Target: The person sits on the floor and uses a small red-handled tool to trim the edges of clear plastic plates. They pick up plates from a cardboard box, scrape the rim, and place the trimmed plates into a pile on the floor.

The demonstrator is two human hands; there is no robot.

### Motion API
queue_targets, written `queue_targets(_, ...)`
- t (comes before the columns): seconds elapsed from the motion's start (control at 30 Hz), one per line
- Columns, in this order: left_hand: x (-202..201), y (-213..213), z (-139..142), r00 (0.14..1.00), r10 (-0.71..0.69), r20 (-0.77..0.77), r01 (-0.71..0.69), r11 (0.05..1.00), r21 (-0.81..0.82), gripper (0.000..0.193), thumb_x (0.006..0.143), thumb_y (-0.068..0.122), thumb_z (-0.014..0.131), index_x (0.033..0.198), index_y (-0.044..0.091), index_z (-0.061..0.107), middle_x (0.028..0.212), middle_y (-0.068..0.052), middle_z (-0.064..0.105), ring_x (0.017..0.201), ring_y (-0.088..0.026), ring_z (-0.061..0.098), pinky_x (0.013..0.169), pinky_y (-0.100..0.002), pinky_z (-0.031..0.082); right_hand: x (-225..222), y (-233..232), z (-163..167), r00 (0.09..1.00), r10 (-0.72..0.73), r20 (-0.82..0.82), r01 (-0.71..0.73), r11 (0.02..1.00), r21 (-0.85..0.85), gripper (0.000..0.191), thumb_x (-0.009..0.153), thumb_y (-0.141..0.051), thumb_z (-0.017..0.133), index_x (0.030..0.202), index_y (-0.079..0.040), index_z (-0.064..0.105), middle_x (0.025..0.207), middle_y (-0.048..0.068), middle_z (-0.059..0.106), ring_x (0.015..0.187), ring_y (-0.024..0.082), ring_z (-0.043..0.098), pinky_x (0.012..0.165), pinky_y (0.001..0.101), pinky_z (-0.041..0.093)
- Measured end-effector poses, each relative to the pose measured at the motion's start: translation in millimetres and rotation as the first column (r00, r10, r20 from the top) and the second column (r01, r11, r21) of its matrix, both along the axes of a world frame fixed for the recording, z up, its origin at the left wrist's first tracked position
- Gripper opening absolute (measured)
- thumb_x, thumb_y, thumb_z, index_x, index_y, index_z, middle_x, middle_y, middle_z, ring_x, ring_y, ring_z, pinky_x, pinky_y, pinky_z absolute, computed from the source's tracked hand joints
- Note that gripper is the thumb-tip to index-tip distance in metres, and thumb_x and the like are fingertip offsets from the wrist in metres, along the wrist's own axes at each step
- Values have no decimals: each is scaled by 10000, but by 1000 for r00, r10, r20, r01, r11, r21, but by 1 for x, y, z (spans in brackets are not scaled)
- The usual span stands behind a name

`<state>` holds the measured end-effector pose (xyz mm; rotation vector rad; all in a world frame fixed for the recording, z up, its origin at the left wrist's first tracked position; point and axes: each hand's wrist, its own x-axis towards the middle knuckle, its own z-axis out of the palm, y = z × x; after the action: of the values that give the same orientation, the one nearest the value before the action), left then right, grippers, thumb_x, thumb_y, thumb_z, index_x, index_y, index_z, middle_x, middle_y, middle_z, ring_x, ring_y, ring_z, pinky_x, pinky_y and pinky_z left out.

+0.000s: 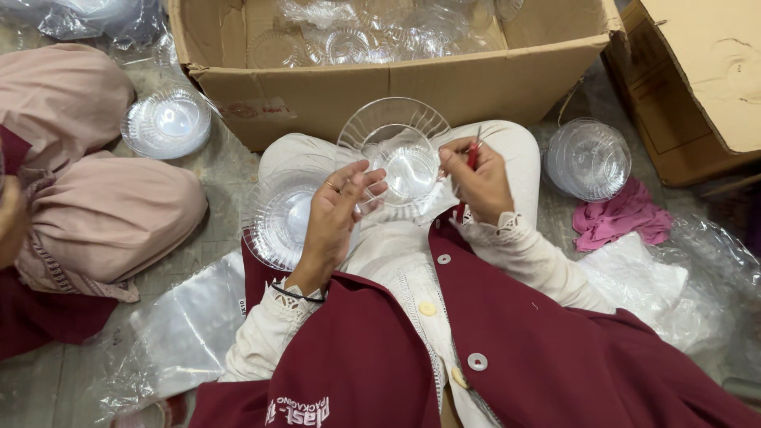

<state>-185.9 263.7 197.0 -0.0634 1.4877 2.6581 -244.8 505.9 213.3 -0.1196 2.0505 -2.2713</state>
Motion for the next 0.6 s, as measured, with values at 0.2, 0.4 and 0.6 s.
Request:
queue_targets(0.2,-3,-5,2,994,60,91,-71,989,126,755,984,596,474,1391,-39,496,1253,-198,688,1060,-223,711,914,-354,584,5,4,5,970,167,179,-158,985,-65,173,999,-140,657,1097,1,635,742,108,696,419,10,372,379,190,267)
queue_targets(0.4,-11,-19,3,991,66,115,-66,998,-3,953,963,728,393,1419,-98,532,1238,-233,720,1017,-211,720,885,-332,582,14,1,2,933,287,216,-263,955,-137,156,990,-135,660,1079,-23,600,774,136,706,419,12,367,389,194,287)
queue_targets(0.6,-8,3,5,1000,7,1,-7,1000,-22,768,991,544,496,1492,-30,405,1370,-185,641,1138,-195,706,937,-326,584,13,-10,-4,976,61,207,-19,980,-199,154,984,-143,666,1045,-41,568,789,123,695,400,17,355,362,200,275)
